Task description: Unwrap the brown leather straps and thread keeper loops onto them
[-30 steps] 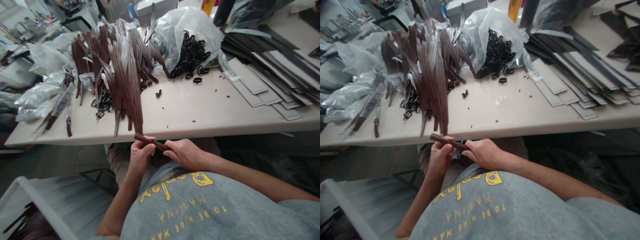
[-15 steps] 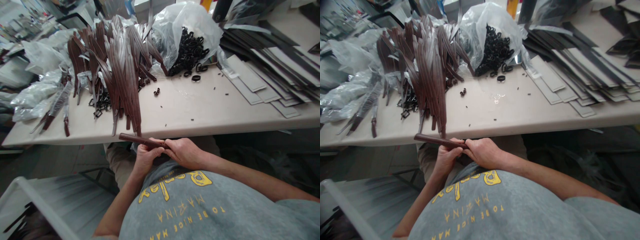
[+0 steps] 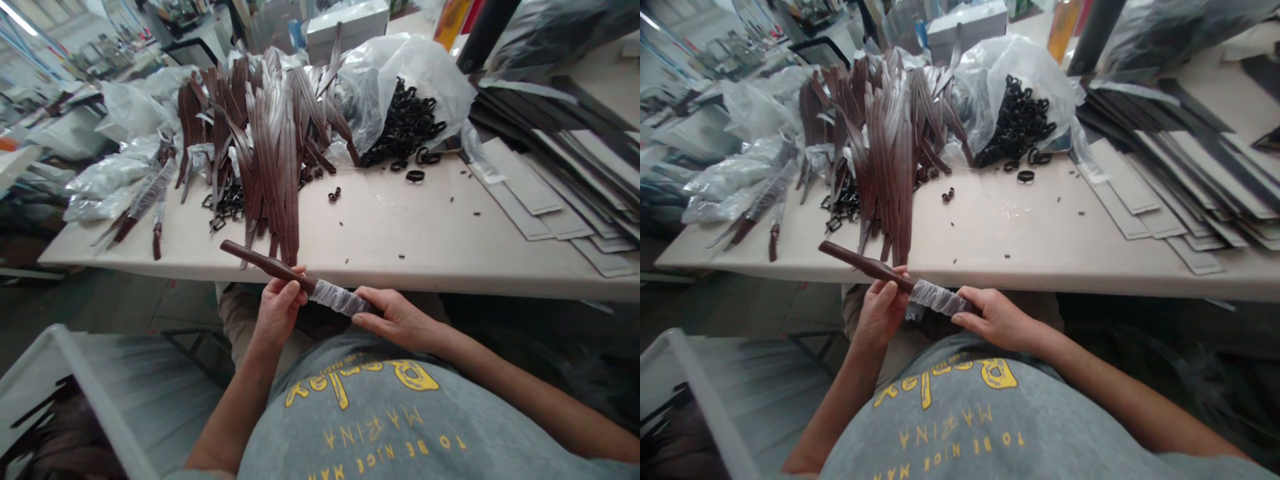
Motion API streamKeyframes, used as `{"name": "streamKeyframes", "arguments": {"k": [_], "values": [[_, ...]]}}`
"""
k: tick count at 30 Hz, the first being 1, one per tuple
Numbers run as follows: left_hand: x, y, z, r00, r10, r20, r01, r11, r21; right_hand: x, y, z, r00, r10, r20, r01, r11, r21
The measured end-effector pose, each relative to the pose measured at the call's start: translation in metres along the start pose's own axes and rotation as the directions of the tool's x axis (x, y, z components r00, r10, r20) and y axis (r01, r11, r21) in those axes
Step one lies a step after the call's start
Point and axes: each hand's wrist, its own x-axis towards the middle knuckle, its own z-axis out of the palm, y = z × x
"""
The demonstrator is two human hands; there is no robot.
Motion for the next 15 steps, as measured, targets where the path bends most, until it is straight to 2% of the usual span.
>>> {"name": "streamKeyframes", "arguments": {"k": [3, 8, 11, 14, 15], "values": [[-0.011, -0.009, 0.005, 1.000, -0.005, 0.026, 0.003, 0.998, 0.061, 0.006, 0.000, 0.006, 0.997, -0.046, -0.061, 0.041, 0.996, -0.075], [-0.024, -0.017, 0.010, 0.997, -0.062, 0.042, 0.053, 0.982, 0.180, 0.019, -0.004, 0.012, 0.993, -0.105, -0.056, 0.094, 0.980, -0.177], [-0.019, -0.011, 0.005, 1.000, 0.015, -0.001, -0.015, 0.989, 0.146, 0.021, -0.005, 0.014, 0.992, -0.125, 0.004, 0.124, 0.975, -0.184], [-0.010, -0.001, -0.004, 0.984, 0.158, -0.087, -0.152, 0.986, 0.062, 0.019, 0.001, 0.016, 0.991, -0.117, 0.066, 0.128, 0.969, -0.213], [-0.009, 0.001, -0.006, 0.973, 0.203, -0.108, -0.200, 0.979, 0.036, 0.019, 0.005, 0.016, 0.991, -0.130, 0.045, 0.137, 0.962, -0.237]]}}
